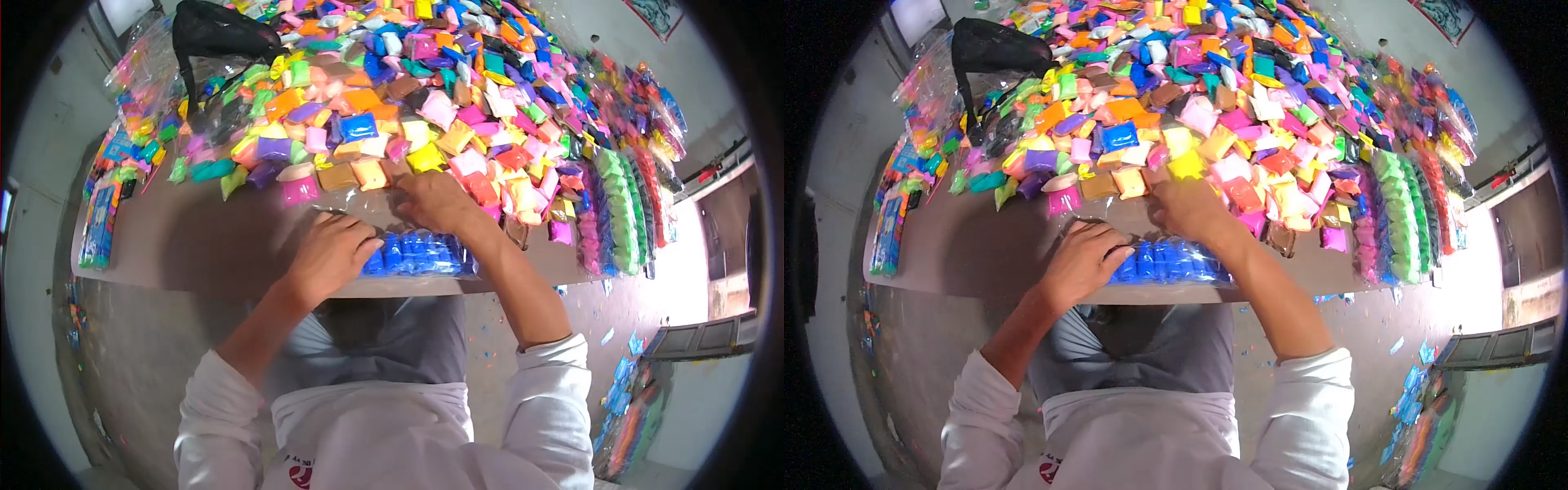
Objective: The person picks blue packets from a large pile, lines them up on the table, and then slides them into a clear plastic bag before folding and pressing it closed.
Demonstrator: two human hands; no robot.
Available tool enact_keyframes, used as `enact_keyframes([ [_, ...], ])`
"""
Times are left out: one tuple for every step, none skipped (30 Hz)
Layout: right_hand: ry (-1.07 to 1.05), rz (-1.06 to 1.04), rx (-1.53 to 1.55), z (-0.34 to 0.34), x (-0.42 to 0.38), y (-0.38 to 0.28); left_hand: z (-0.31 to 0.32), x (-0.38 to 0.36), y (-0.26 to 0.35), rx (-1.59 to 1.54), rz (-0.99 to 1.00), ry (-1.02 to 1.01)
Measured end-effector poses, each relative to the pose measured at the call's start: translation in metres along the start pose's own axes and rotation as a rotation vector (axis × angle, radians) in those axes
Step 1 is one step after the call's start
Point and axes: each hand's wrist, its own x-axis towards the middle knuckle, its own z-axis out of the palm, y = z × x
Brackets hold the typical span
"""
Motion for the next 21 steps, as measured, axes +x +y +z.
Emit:
enact_keyframes([
  [-0.004, -0.007, -0.002, 0.004, 0.004, 0.004, -0.002, 0.001, 0.002, 0.001, -0.002, -0.010],
  [0.014, -0.045, 0.082, 0.009, 0.007, 0.012, -0.004, 0.002, 0.004, 0.000, -0.002, -0.021],
  [0.032, -0.080, 0.167, 0.007, 0.006, 0.012, -0.004, 0.003, 0.006, -0.001, -0.004, -0.019],
  [0.031, -0.080, 0.165, 0.006, 0.005, 0.011, -0.004, 0.004, 0.007, -0.013, 0.005, -0.033],
  [0.071, -0.071, 0.247, 0.003, 0.004, 0.011, -0.004, 0.006, 0.009, -0.025, 0.015, -0.046],
  [0.112, -0.061, 0.330, -0.002, 0.002, 0.009, -0.001, 0.007, 0.008, -0.027, 0.016, -0.043],
  [0.110, -0.062, 0.327, -0.004, 0.002, 0.007, 0.005, 0.008, 0.007, -0.039, 0.039, -0.023],
  [0.103, -0.010, 0.361, -0.005, 0.001, 0.006, 0.009, 0.008, 0.006, -0.051, 0.062, -0.004],
  [0.095, 0.043, 0.394, -0.008, -0.001, 0.003, 0.010, 0.009, 0.006, -0.055, 0.061, -0.003],
  [0.092, 0.047, 0.392, -0.011, -0.004, 0.001, 0.011, 0.011, 0.006, -0.043, 0.035, -0.023],
  [0.096, 0.026, 0.384, -0.014, -0.007, -0.003, 0.013, 0.012, 0.006, -0.030, 0.010, -0.044],
  [0.100, 0.005, 0.376, -0.016, -0.009, -0.005, 0.015, 0.012, 0.006, -0.034, 0.011, -0.045],
  [0.099, 0.006, 0.375, -0.015, -0.011, -0.004, 0.019, 0.011, 0.005, -0.019, 0.011, -0.008],
  [0.118, -0.017, 0.354, -0.012, -0.012, -0.003, 0.021, 0.011, 0.004, -0.003, 0.009, 0.028],
  [0.137, -0.041, 0.334, -0.012, -0.013, -0.004, 0.022, 0.011, 0.004, -0.004, 0.008, 0.028],
  [0.137, -0.041, 0.334, -0.012, -0.016, -0.006, 0.023, 0.012, 0.004, 0.001, 0.012, 0.045],
  [0.190, -0.069, 0.300, -0.013, -0.020, -0.009, 0.024, 0.012, 0.004, 0.006, 0.017, 0.063],
  [0.244, -0.097, 0.265, -0.015, -0.024, -0.013, 0.023, 0.014, 0.004, 0.007, 0.018, 0.063],
  [0.247, -0.097, 0.264, -0.016, -0.027, -0.017, 0.023, 0.015, 0.005, 0.043, -0.009, 0.034],
  [0.256, -0.116, 0.221, -0.017, -0.029, -0.021, 0.022, 0.016, 0.006, 0.078, -0.035, 0.004],
  [0.264, -0.134, 0.178, -0.016, -0.032, -0.024, 0.023, 0.017, 0.006, 0.079, -0.033, 0.004],
])
